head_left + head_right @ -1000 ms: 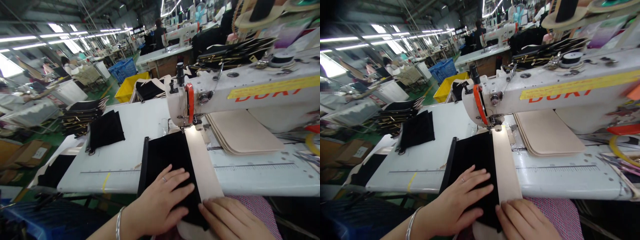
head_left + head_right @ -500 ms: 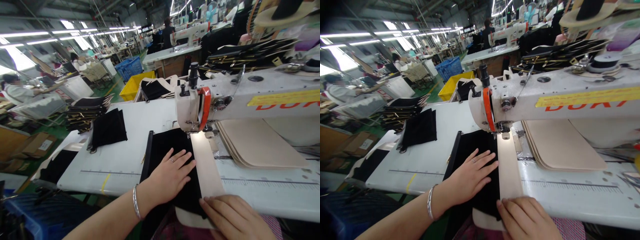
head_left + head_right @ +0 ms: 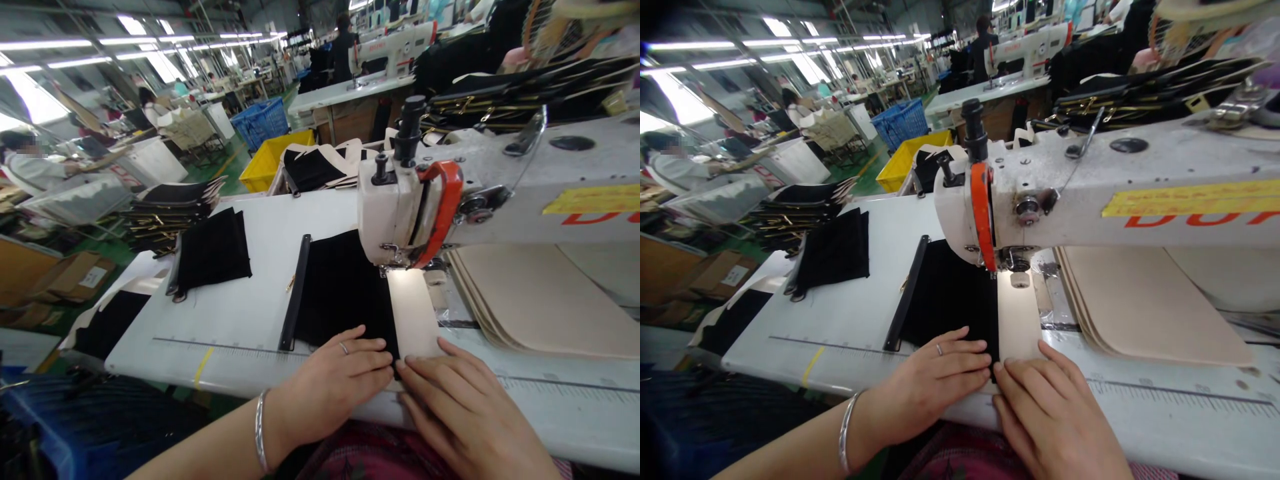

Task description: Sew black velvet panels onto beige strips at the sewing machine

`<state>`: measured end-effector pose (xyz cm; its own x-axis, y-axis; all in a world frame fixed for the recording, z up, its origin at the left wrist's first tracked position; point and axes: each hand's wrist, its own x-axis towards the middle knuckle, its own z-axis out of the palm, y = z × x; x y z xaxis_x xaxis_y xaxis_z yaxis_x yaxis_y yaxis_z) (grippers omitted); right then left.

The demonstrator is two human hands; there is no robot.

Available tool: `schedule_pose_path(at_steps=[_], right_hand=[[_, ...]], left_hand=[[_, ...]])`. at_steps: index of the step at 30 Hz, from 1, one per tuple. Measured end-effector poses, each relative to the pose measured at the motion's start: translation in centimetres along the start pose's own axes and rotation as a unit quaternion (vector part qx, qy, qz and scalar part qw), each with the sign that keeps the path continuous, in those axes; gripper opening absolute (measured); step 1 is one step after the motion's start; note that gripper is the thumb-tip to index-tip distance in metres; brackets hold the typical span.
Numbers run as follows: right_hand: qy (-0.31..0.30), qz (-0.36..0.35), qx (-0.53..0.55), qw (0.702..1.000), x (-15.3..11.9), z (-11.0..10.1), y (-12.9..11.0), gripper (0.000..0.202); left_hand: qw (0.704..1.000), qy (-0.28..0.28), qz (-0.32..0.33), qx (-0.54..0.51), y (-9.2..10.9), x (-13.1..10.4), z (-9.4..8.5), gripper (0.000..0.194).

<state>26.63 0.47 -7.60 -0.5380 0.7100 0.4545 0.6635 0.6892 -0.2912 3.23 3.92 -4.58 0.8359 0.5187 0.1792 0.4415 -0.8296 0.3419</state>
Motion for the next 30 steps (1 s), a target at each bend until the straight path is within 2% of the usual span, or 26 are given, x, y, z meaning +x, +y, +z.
schedule_pose_path(at_steps=[9, 18, 25, 30], right_hand=[[-0.019, 0.030, -0.040, 0.999, 1.3, 0.1, 1.2, 0.036], [-0.048, 0.052, -0.036, 0.997, 3.6, 0.3, 3.7, 0.036], [-0.055, 0.048, -0.063, 0.995, 5.7, 0.6, 5.4, 0.038], [-0.078, 0.074, -0.095, 0.990, 6.8, 0.8, 6.0, 0.040]], left_hand=[[0.998, -0.014, 0.014, 0.054, -2.5, 2.0, -0.3, 0.031], [0.995, -0.006, 0.017, 0.100, -5.5, 4.2, -0.5, 0.028], [0.996, 0.012, -0.011, 0.088, -7.6, 6.0, -0.5, 0.027], [0.994, 0.035, -0.046, 0.088, -8.5, 6.9, -0.3, 0.029]])
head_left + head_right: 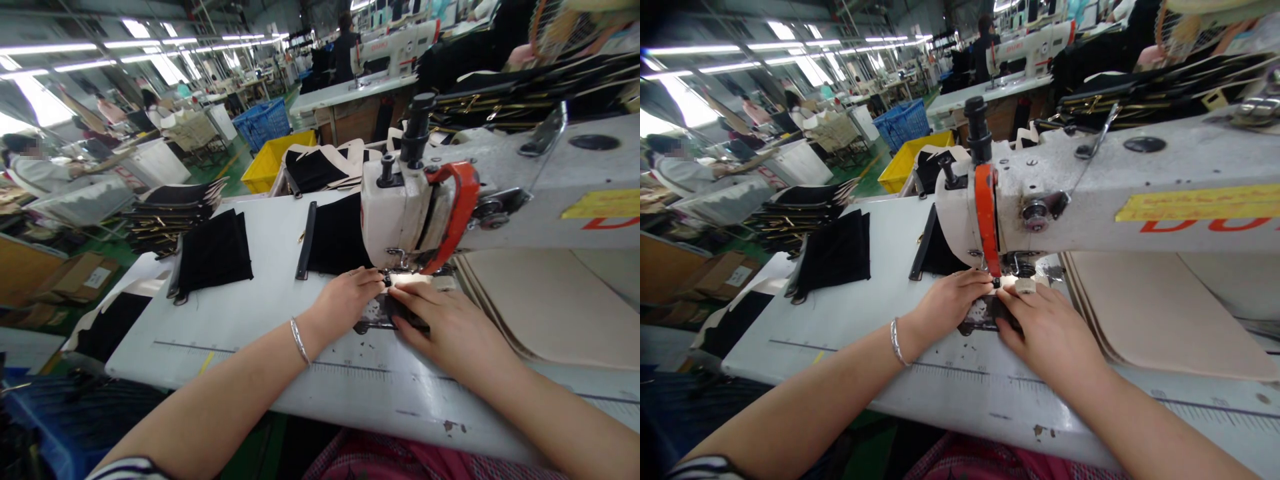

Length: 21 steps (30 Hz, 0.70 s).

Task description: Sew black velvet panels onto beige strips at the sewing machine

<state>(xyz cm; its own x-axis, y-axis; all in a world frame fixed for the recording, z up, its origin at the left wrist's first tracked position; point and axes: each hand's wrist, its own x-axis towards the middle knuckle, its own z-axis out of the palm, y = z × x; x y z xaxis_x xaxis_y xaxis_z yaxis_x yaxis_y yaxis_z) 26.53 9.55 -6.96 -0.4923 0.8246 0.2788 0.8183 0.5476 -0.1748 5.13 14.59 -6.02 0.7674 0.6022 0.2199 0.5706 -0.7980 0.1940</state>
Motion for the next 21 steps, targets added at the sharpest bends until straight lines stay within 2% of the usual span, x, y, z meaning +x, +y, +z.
schedule_pose_path(at_steps=[7, 11, 16, 21], right_hand=[[-0.008, 0.019, -0.017, 1.000, 0.6, 0.7, 0.2, 0.045], [-0.015, 0.029, 0.022, 0.999, 0.6, 0.7, 0.2, 0.045], [-0.002, 0.053, 0.059, 0.997, 0.6, 0.3, -0.4, 0.043], [0.019, 0.077, 0.048, 0.996, 0.7, 0.0, -1.1, 0.044]], left_hand=[[0.999, 0.026, -0.044, -0.016, -0.5, 0.5, 0.5, 0.031], [0.998, 0.026, -0.051, -0.022, -0.4, 0.5, 0.5, 0.031], [0.996, 0.046, -0.061, -0.035, 0.1, 0.7, 0.1, 0.030], [0.995, 0.064, -0.072, -0.040, 0.4, 0.9, -0.1, 0.039]])
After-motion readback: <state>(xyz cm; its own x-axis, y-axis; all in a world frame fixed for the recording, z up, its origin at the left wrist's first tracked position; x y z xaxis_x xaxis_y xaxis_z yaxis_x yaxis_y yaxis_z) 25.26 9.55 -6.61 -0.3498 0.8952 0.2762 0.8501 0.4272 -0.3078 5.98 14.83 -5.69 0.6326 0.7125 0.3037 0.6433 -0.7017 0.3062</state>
